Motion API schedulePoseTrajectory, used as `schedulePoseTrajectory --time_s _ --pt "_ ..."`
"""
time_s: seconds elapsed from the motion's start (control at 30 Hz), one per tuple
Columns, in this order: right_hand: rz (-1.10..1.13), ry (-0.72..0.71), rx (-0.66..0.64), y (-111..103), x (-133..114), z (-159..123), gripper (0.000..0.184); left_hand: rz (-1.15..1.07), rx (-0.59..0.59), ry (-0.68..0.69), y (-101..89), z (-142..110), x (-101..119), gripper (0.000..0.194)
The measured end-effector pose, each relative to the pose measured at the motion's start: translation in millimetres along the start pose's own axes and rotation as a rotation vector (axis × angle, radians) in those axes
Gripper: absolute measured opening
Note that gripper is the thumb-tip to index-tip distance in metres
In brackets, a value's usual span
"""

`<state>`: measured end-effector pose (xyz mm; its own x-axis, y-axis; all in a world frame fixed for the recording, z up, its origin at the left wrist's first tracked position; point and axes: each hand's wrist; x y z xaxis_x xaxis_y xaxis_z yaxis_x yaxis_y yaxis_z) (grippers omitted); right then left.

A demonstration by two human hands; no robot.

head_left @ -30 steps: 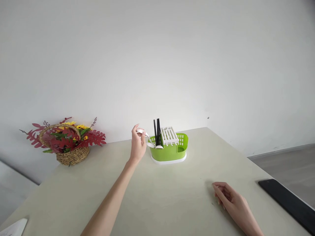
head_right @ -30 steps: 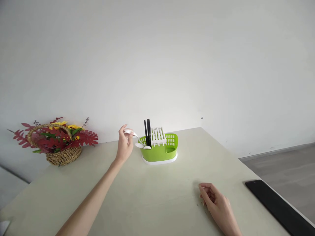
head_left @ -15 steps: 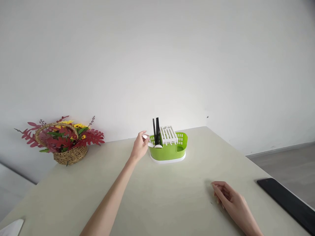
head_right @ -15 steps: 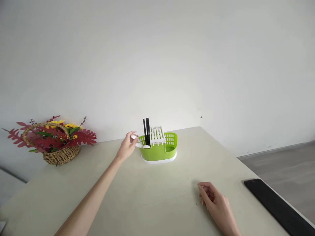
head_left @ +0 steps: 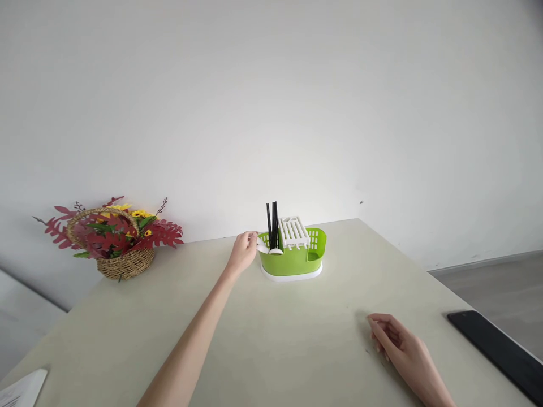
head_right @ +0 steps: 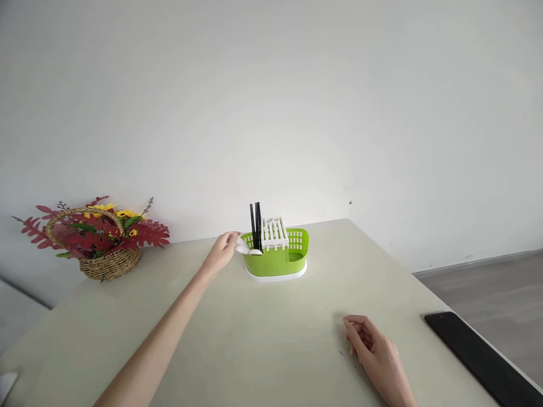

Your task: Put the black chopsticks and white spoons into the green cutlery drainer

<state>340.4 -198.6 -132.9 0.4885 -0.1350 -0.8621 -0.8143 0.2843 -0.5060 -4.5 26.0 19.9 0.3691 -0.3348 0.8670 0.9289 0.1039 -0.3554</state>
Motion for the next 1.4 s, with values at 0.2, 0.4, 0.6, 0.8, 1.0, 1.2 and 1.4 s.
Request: schedulePoseTrajectory --time_s 0.2,0.4,0.6,0.8,1.0,1.2,1.4 --pt "-0.039 -0.005 -0.002 0 1 0 0.046 -0.093 0.193 -0.037 -1.0 -11 -20 0.039" --pt "-0.201 -0.059 -0.002 4 -6 7 0.042 -0.114 0.288 -0.182 -3.8 -52 -79 0.047" --pt "-0.431 -0.389 0.131 32 -59 37 0.042 -0.099 0.216 -0.129 -9.4 -99 -101 0.046" --pt "-0.675 -0.681 0.228 78 -96 95 0.050 -0.040 0.085 -0.025 -14.4 -121 -89 0.034" --pt "-0.902 -0.599 0.077 86 -102 122 0.041 0.000 0.043 -0.001 -13.4 -126 -86 0.030" --pt "-0.963 -0.531 0.041 65 -95 139 0.043 0.013 0.018 0.003 -12.6 -128 -87 0.031" --pt "-0.911 -0.450 -0.037 22 -57 183 0.047 0.018 0.007 -0.016 -11.8 -128 -86 0.030"
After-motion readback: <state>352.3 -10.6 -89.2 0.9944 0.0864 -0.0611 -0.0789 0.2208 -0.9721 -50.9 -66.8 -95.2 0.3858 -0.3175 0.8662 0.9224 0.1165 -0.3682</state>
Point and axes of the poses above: each hand's wrist, its own z-axis towards the middle knuckle, its own y-axis out of the palm, x = y × z, and after that the axes turned 9 degrees about -z, right-handed
